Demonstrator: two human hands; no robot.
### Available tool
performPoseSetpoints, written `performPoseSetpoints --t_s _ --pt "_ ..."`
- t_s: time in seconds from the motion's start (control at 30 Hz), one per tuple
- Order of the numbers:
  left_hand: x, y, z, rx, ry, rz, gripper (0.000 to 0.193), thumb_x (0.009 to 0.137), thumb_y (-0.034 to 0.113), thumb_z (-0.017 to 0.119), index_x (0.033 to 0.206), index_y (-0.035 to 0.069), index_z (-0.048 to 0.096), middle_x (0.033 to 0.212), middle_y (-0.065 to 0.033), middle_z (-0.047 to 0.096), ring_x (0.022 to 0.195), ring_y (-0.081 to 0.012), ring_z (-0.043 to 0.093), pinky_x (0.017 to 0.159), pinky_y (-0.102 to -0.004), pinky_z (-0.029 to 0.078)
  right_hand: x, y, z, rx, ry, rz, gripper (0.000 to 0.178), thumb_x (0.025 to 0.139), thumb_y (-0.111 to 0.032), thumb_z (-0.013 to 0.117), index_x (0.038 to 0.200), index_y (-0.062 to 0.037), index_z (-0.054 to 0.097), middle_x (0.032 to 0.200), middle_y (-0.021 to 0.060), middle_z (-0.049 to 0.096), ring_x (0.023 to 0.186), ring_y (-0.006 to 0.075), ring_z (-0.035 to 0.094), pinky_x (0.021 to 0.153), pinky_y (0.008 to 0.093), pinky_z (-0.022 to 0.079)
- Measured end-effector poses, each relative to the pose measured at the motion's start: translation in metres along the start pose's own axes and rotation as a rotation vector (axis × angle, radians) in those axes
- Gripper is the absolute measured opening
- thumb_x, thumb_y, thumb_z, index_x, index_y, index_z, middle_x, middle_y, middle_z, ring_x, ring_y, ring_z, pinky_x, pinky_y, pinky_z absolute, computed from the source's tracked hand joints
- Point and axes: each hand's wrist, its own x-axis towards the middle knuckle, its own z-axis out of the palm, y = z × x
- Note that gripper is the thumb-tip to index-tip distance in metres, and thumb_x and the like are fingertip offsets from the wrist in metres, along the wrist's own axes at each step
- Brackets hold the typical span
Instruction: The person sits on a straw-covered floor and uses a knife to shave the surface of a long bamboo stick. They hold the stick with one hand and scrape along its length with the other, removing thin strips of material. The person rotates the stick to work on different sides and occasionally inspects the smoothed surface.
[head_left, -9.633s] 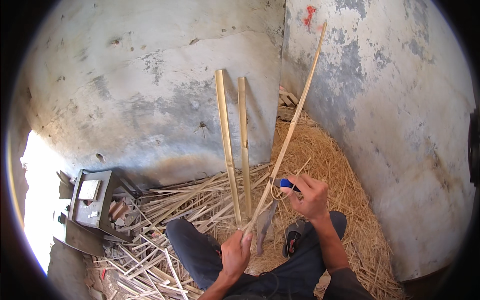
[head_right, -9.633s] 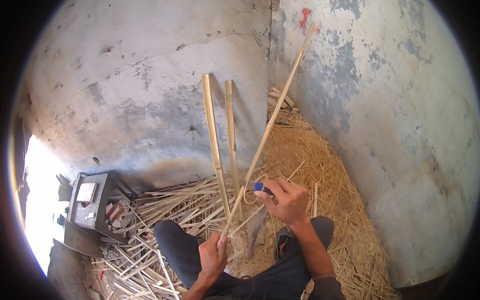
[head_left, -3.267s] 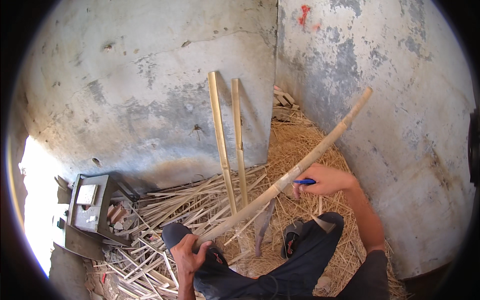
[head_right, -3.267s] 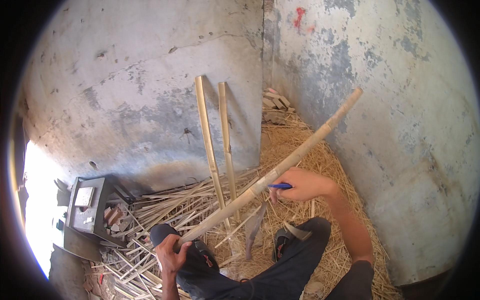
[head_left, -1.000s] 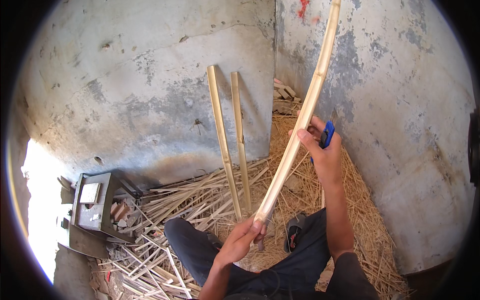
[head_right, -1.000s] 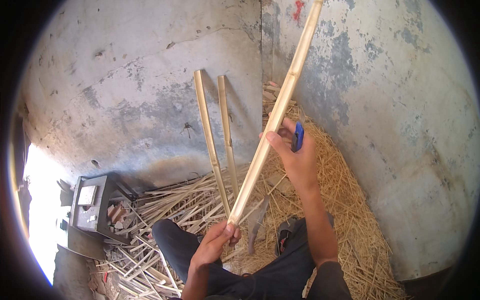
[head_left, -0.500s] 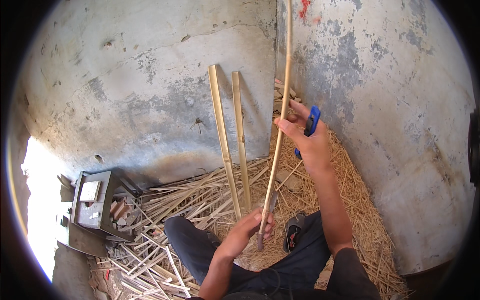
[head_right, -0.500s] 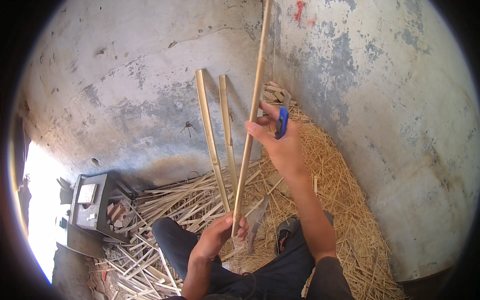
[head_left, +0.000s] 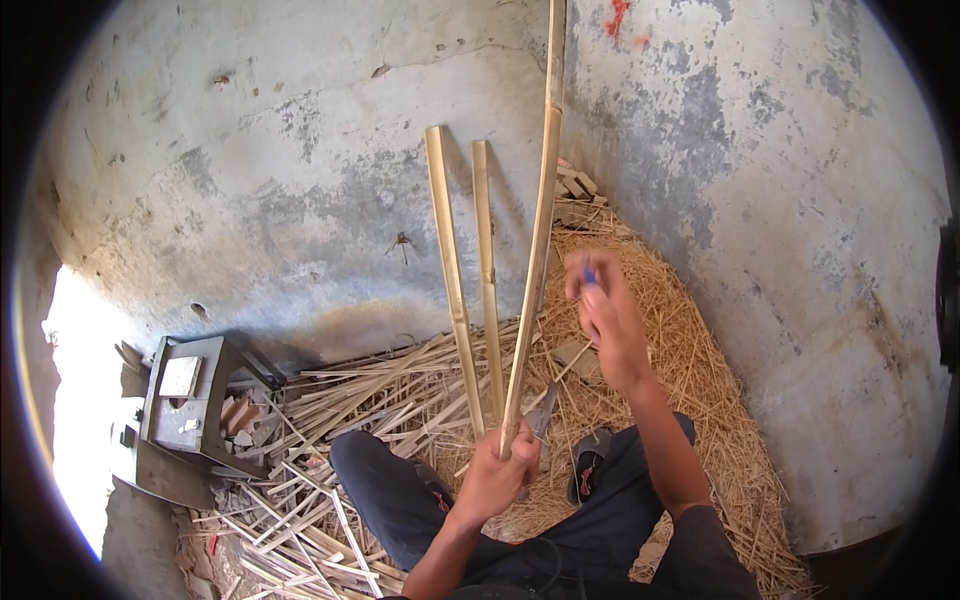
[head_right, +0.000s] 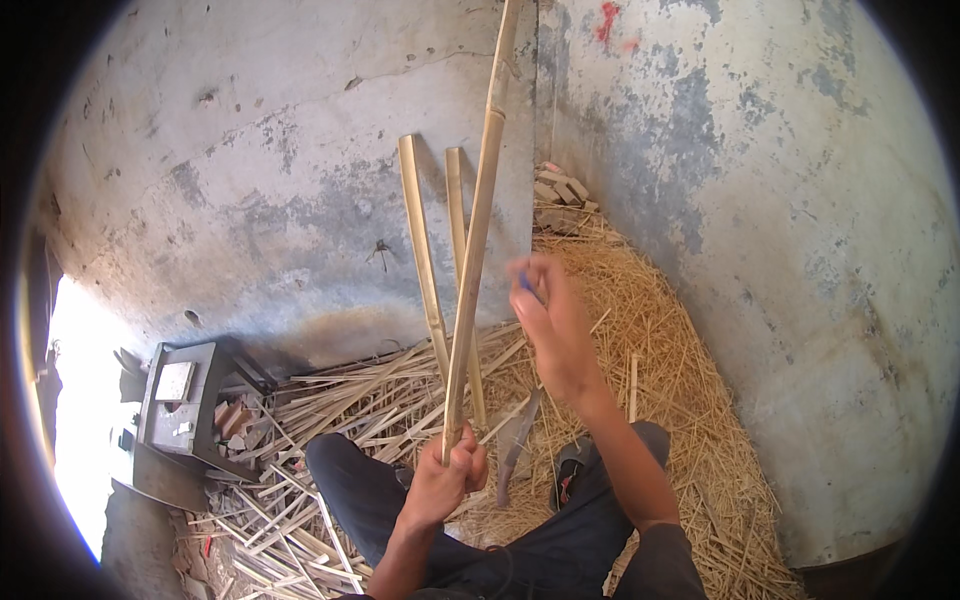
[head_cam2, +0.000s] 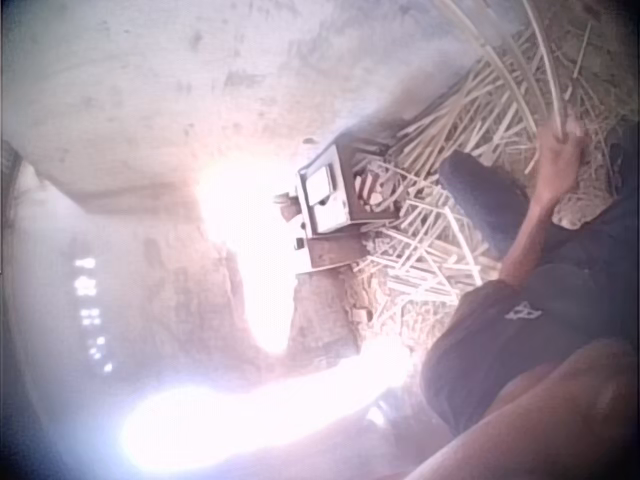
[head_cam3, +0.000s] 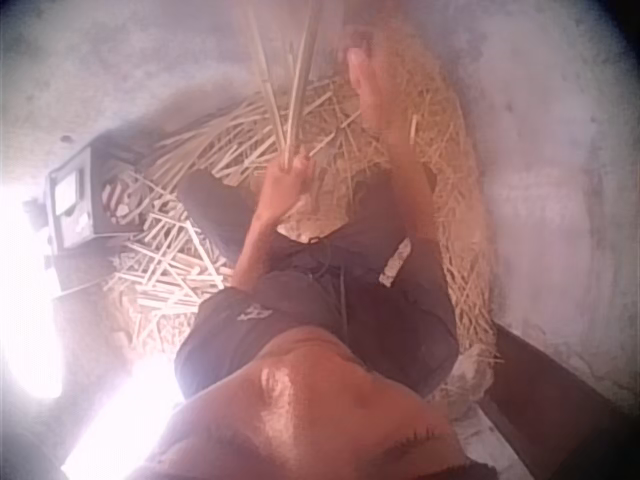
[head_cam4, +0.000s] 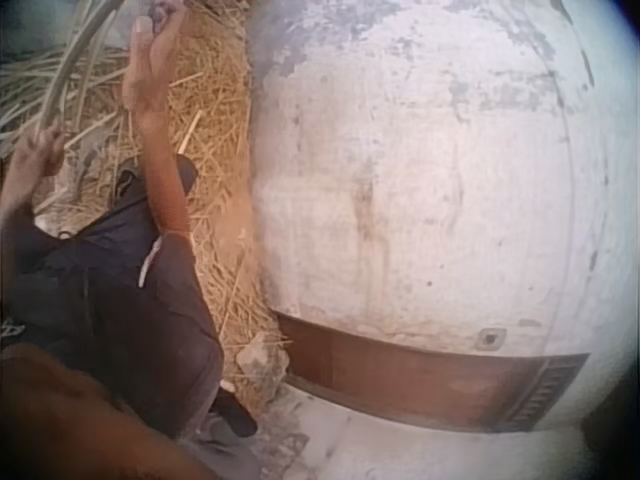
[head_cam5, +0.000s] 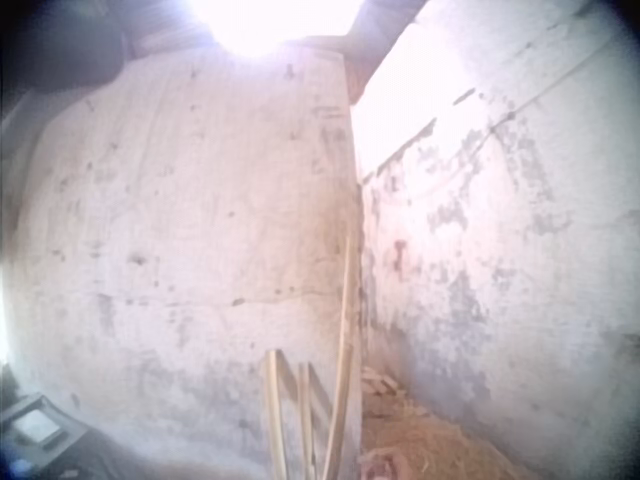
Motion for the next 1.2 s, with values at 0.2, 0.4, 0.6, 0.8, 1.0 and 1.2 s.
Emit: performPoseSetpoints --t_s 0.2,0.4,0.6,0.8,1.0,1.2 --pt "0.001 -0.013 -0.005 -0.044 0.05 0.082 0.061 0.092 0.063 0.078 0.093 0.012 0.044 0.074 0.0056 0.045 0.062 -0.0055 0.043 0.054 -0.0244 0.036 -0.07 0.008 -0.002 -0.332 -0.268 -0.333 0.032 0.1 -0.033 0.074 0.116 -0.0056 0.068 0.084 0.0057 0.066 0.068 0.0211 0.069 0.061 0.0341 0.053" --pt "-0.003 -0.009 -0.008 -0.027 0.048 0.026 0.061 0.089 0.058 0.085 0.102 0.006 0.056 0.081 0.0053 0.054 0.07 -0.0041 0.048 0.061 -0.0227 0.039 -0.085 -0.001 -0.004 -0.606 -0.448 -0.485 0.028 0.094 -0.036 0.079 0.108 -0.0125 0.072 0.083 0.0029 0.065 0.063 0.0228 0.068 0.055 0.0352 0.052" --pt "-0.002 -0.012 -0.008 0.033 0.082 0.085 0.059 0.093 0.059 0.08 0.101 0.005 0.057 0.078 0.0054 0.054 0.067 -0.0043 0.048 0.058 -0.0231 0.039 -0.088 -0.011 0.0 -0.705 -0.466 -0.484 0.027 0.094 -0.035 0.079 0.106 -0.0123 0.071 0.08 0.0027 0.061 0.061 0.022 0.066 0.053 0.0344 0.051" --pt "-0.004 -0.005 0.001 0.181 0.173 0.074 0.061 0.102 0.064 0.063 0.102 0.003 0.056 0.073 0.0044 0.052 0.063 -0.0042 0.046 0.054 -0.0236 0.036 -0.092 -0.008 0.002 -0.745 -0.44 -0.5 0.029 0.094 -0.035 0.079 0.111 -0.012 0.073 0.078 0.0018 0.059 0.057 0.0203 0.064 0.052 0.0334 0.05" --pt "-0.004 -0.007 0.0 0.243 0.182 0.054 0.06 0.107 0.061 0.056 0.104 0.001 0.059 0.069 0.0037 0.053 0.062 -0.0048 0.049 0.054 -0.025 0.038 -0.097 -0.002 0.002 -0.792 -0.385 -0.559 0.033 0.093 -0.037 0.08 0.113 -0.0119 0.075 0.076 -0.0002 0.058 0.055 0.0171 0.06 0.051 0.0315 0.047" --pt "-0.005 -0.013 -0.003 0.277 0.184 0.071 0.063 0.109 0.063 0.047 0.094 0.003 0.058 0.067 0.0037 0.05 0.059 -0.0048 0.045 0.052 -0.0253 0.035 -0.1 0.003 0.006 -0.809 -0.314 -0.583 0.034 0.092 -0.039 0.08 0.112 -0.012 0.077 0.075 -0.0011 0.059 0.054 0.0156 0.058 0.05 0.0304 0.045"
